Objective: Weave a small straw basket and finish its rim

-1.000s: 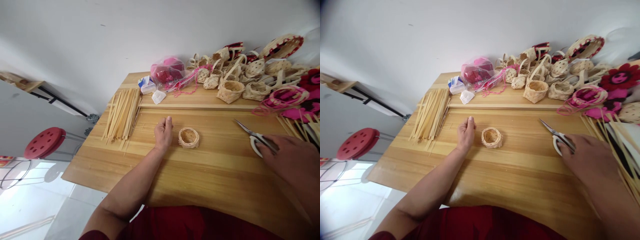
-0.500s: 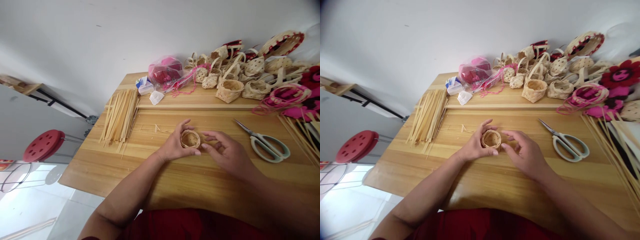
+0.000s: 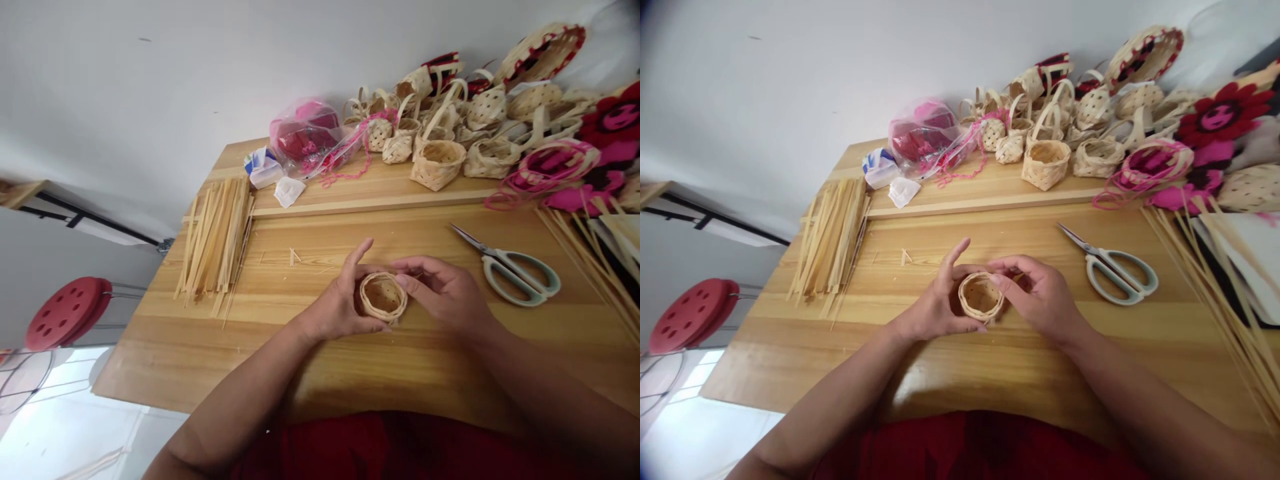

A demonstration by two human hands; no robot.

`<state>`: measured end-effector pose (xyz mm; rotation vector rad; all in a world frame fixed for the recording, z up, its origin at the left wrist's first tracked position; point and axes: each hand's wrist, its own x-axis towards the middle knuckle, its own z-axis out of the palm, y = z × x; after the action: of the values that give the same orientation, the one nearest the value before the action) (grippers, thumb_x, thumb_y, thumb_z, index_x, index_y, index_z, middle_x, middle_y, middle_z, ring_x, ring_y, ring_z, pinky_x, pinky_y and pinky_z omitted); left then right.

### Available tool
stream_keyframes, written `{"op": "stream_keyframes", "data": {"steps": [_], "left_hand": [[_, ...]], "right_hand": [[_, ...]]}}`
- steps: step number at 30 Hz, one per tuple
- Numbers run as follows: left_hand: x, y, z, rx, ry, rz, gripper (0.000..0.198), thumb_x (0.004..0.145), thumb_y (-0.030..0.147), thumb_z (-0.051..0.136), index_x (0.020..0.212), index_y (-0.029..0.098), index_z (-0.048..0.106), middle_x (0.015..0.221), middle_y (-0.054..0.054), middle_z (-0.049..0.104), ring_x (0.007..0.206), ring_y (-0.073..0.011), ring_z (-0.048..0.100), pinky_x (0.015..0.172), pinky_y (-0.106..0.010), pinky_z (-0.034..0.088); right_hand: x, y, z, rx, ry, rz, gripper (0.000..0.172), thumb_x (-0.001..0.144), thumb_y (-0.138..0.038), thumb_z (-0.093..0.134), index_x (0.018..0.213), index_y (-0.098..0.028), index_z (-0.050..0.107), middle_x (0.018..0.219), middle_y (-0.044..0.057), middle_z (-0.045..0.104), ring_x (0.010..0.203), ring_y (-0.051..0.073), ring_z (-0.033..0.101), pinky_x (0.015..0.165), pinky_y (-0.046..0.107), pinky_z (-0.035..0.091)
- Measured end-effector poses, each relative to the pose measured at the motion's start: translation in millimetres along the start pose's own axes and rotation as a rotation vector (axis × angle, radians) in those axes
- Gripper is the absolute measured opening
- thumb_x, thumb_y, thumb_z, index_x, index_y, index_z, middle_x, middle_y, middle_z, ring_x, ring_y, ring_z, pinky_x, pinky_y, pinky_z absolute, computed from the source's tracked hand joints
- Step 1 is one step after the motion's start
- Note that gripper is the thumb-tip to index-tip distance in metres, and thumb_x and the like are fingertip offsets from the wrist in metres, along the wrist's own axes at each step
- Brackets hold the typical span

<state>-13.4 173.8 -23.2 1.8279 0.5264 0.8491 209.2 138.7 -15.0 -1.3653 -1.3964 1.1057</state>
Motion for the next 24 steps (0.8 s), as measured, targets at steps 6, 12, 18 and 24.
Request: {"op": "stream_keyframes", "data": {"steps": [6, 12, 18, 24], "left_hand": [[-2.9, 6.6, 6.1, -0.038, -0.067, -0.044, 0.127, 0.080, 0.025, 0.090, 0.170, 0.030, 0.001, 0.148, -0.021, 0.061, 0.135, -0.0321, 0.065, 0.114, -0.047, 0.055], [-3.6, 4.4, 6.4, -0.049, -0.040, -0.086, 0.104, 0.078, 0.028, 0.090, 0.162, 0.025, 0.028, 0.150, -0.019, 0.060, 0.134, -0.0312, 0.064, 0.115, -0.044, 0.052], [-2.0, 7.1, 2.9, 0.241, -0.034, 0.015, 0.076, 0.080, 0.028, 0.087, 0.147, 0.023, 0.053, 0.144, -0.015, 0.066, 0.132, -0.0299, 0.064, 0.115, -0.046, 0.052], [-2.0, 4.5, 0.9, 0.346, -0.041, 0.091, 0.072, 0.082, 0.026, 0.084, 0.147, 0.024, 0.053, 0.141, -0.015, 0.067, 0.131, -0.0286, 0.065, 0.113, -0.045, 0.054]], "right_hand": [[-0.2, -10.9, -3.7, -0.150, -0.030, -0.083, 0.016, 0.091, -0.038, 0.074, 0.095, -0.023, 0.078, 0.088, 0.003, 0.079, 0.066, 0.016, 0.066, 0.061, 0.030, 0.051], [-5.3, -17.5, -3.8, -0.396, 0.044, -0.355, 0.008, 0.091, -0.019, 0.068, 0.086, -0.023, 0.071, 0.080, 0.000, 0.071, 0.069, 0.015, 0.061, 0.066, 0.031, 0.046], [-7.1, -25.1, -5.5, -0.356, 0.047, -0.294, 0.013, 0.090, -0.017, 0.068, 0.078, -0.023, 0.067, 0.074, -0.001, 0.069, 0.065, 0.015, 0.058, 0.064, 0.031, 0.045], [-3.8, -24.8, -1.2, -0.204, 0.020, -0.262, 0.010, 0.088, -0.021, 0.071, 0.078, -0.022, 0.072, 0.074, -0.001, 0.069, 0.067, 0.014, 0.060, 0.065, 0.030, 0.047]]}}
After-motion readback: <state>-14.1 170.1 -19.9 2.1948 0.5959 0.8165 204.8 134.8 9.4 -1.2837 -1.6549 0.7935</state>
